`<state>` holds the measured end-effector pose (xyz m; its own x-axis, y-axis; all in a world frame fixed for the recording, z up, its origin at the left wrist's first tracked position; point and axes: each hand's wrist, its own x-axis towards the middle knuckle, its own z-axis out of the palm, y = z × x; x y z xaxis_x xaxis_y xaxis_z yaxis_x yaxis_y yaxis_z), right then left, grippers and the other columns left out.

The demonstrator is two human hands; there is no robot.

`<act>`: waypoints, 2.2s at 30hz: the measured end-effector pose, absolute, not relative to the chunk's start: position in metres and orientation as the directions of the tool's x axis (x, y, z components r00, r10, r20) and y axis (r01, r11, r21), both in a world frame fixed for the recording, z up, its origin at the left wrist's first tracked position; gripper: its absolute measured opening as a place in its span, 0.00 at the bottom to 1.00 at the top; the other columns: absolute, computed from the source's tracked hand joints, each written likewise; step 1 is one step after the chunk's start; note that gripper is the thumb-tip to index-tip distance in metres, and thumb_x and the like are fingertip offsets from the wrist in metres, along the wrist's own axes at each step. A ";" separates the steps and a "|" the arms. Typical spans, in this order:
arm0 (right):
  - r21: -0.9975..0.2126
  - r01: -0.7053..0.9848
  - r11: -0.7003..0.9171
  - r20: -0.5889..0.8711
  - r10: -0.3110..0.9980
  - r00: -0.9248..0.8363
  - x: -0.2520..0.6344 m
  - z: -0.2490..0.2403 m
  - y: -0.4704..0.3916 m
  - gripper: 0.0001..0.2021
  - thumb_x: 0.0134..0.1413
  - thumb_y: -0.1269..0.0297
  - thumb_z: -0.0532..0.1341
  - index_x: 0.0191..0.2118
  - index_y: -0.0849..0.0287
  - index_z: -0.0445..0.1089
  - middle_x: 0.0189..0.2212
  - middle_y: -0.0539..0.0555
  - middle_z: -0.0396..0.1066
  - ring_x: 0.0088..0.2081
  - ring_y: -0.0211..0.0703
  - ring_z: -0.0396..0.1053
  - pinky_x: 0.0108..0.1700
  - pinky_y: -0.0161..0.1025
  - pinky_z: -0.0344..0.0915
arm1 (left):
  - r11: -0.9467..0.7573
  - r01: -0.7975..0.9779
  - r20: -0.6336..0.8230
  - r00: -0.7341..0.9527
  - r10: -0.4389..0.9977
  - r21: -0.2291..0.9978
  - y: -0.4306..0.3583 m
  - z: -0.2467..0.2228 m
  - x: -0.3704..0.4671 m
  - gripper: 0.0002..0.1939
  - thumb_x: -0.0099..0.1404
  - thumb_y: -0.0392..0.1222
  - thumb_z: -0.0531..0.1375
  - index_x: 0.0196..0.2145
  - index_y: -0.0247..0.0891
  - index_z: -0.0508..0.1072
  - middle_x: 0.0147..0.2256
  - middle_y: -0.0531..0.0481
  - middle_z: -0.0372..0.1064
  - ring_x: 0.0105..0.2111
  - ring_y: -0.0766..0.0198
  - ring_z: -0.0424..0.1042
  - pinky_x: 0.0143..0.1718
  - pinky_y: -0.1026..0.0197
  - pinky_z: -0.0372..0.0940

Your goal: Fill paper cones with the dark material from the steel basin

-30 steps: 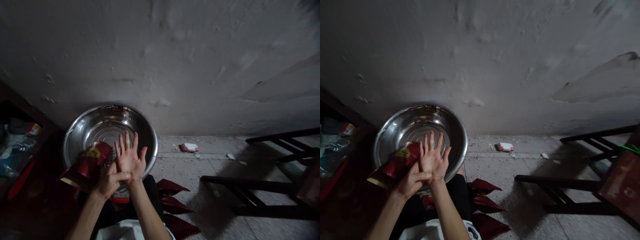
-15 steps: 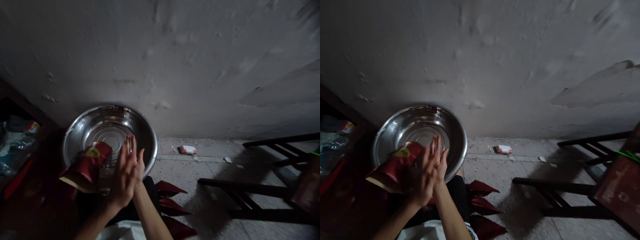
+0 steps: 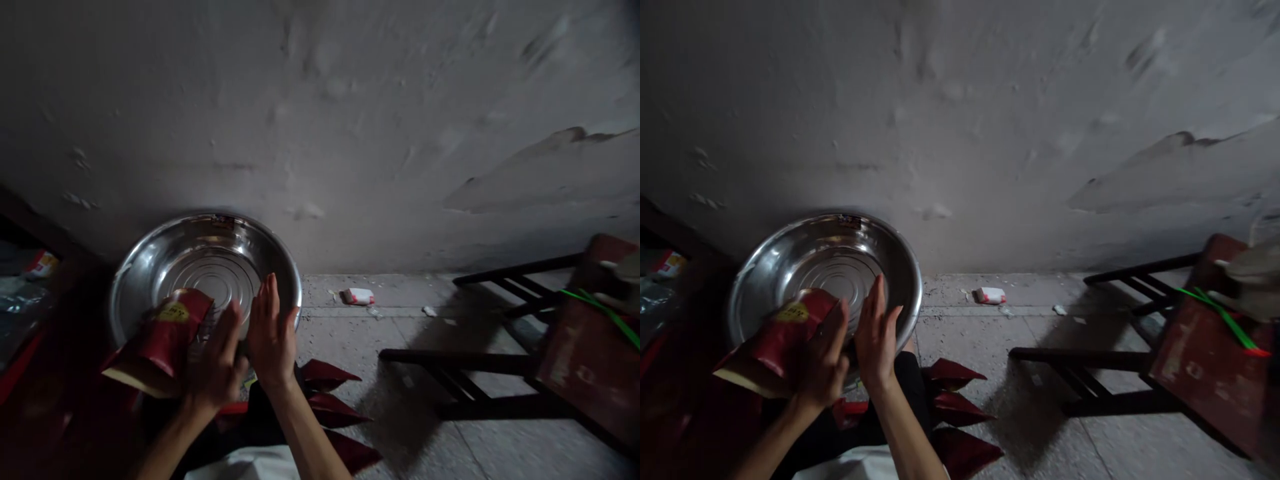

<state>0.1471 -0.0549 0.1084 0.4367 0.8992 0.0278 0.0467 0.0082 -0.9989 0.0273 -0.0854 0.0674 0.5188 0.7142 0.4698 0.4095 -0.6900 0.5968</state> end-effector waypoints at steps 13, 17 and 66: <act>-0.897 -0.406 0.173 -0.001 0.919 0.393 0.171 0.118 -0.079 0.17 0.61 0.52 0.62 0.53 0.50 0.75 0.60 0.54 0.70 0.63 0.49 0.65 0.69 0.55 0.52 | 0.253 -0.670 -0.025 0.330 0.944 0.698 -0.067 0.104 0.014 0.38 0.74 0.64 0.34 0.69 0.41 0.60 0.70 0.46 0.50 0.70 0.53 0.51 0.71 0.46 0.47; -0.879 -0.476 -0.014 -0.130 0.968 0.213 0.160 0.107 -0.081 0.17 0.58 0.50 0.65 0.47 0.55 0.77 0.48 0.56 0.78 0.50 0.49 0.75 0.60 0.50 0.64 | 0.429 -0.844 0.044 0.466 0.884 0.323 -0.083 0.120 0.016 0.42 0.74 0.64 0.31 0.67 0.34 0.63 0.69 0.43 0.51 0.70 0.58 0.49 0.71 0.56 0.44; -0.729 0.661 0.177 0.091 0.982 -0.163 0.038 0.064 -0.119 0.37 0.47 0.45 0.71 0.59 0.60 0.66 0.53 0.67 0.71 0.49 0.61 0.71 0.43 0.51 0.74 | 0.045 0.292 0.254 -0.891 0.377 0.955 -0.125 0.069 -0.126 0.12 0.59 0.49 0.60 0.34 0.37 0.68 0.30 0.53 0.64 0.28 0.66 0.62 0.29 0.63 0.57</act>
<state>0.0378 -0.1189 0.0644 -0.1628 0.9825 0.0906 0.6612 0.1768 -0.7291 -0.1263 -0.1249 0.0688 -0.8906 0.3769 0.2544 0.2918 0.0446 0.9554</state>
